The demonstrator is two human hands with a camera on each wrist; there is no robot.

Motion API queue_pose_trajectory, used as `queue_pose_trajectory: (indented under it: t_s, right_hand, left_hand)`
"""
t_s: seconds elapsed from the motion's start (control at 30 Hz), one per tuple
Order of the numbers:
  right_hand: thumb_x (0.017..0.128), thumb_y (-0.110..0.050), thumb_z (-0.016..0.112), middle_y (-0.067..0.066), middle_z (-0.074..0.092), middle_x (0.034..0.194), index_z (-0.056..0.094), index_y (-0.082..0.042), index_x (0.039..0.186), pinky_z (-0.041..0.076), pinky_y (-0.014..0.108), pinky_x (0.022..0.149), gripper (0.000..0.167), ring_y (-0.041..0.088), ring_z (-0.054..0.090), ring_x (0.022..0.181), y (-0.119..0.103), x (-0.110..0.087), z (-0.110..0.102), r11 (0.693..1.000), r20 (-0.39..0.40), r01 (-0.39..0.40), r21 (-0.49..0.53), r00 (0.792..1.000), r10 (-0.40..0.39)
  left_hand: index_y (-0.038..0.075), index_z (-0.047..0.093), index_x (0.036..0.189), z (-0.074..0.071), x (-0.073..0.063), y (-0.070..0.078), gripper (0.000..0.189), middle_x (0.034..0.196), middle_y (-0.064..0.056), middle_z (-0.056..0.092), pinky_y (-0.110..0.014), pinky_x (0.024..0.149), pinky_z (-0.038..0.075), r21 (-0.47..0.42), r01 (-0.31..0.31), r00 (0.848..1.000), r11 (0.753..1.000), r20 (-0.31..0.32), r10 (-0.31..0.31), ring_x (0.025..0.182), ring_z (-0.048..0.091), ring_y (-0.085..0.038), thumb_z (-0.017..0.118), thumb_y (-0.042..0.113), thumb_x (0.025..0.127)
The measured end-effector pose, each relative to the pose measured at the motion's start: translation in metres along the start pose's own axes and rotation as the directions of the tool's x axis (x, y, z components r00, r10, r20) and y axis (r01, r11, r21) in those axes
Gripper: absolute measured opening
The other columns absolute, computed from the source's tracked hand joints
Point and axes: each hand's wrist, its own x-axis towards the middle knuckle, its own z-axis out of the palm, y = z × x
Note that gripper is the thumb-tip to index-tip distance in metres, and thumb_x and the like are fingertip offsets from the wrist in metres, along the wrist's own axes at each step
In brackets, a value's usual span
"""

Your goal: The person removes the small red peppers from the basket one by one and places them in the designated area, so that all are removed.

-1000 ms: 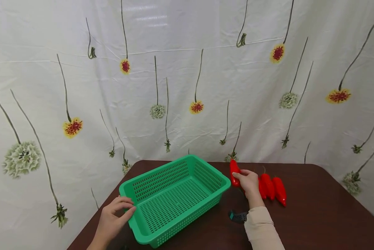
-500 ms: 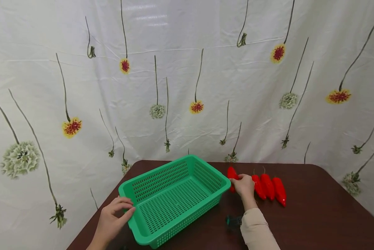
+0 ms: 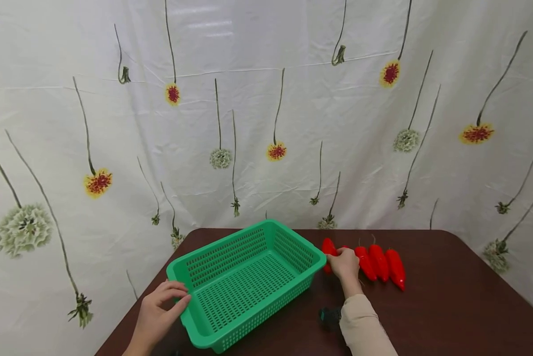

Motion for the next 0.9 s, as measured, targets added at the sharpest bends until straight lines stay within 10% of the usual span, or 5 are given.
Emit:
queue_pose_trajectory:
  t_s: [0.3,0.67,0.9]
  right_hand:
    - [0.09,-0.024,0.064,0.031,0.069,0.108,0.068,0.01,0.111,0.051,0.054,0.082,0.041,0.047,0.061,0.097,0.0,-0.001,0.005,0.995,-0.049,0.056,-0.083,0.997,-0.061]
    - [0.087,-0.021,0.062,0.003,0.047,0.056,0.052,-0.006,0.063,0.043,0.044,0.068,0.03,0.027,0.052,0.063,0.007,0.0,0.013,0.981,-0.063,0.089,-0.171,0.993,-0.101]
    - [0.088,-0.018,0.059,-0.003,0.034,0.05,0.038,-0.014,0.052,0.033,0.032,0.06,0.042,0.02,0.042,0.055,0.01,-0.001,0.015,0.978,-0.035,0.094,-0.188,0.994,-0.103]
  left_hand:
    - [0.02,0.073,0.073,-0.002,0.0,-0.001,0.024,0.085,0.003,0.068,-0.065,0.105,0.036,-0.012,-0.007,1.0,1.0,-0.002,0.007,0.086,0.061,-0.005,0.084,-0.001,0.074]
    - [0.019,0.073,0.073,-0.001,0.001,0.0,0.021,0.085,0.006,0.068,-0.063,0.105,0.037,-0.004,0.003,1.0,1.0,0.005,-0.003,0.086,0.061,-0.005,0.084,0.001,0.075]
    - [0.021,0.073,0.072,0.001,0.001,-0.002,0.025,0.085,0.006,0.068,-0.016,0.114,0.033,-0.003,-0.001,1.0,1.0,-0.009,0.001,0.086,0.061,-0.005,0.084,-0.001,0.074]
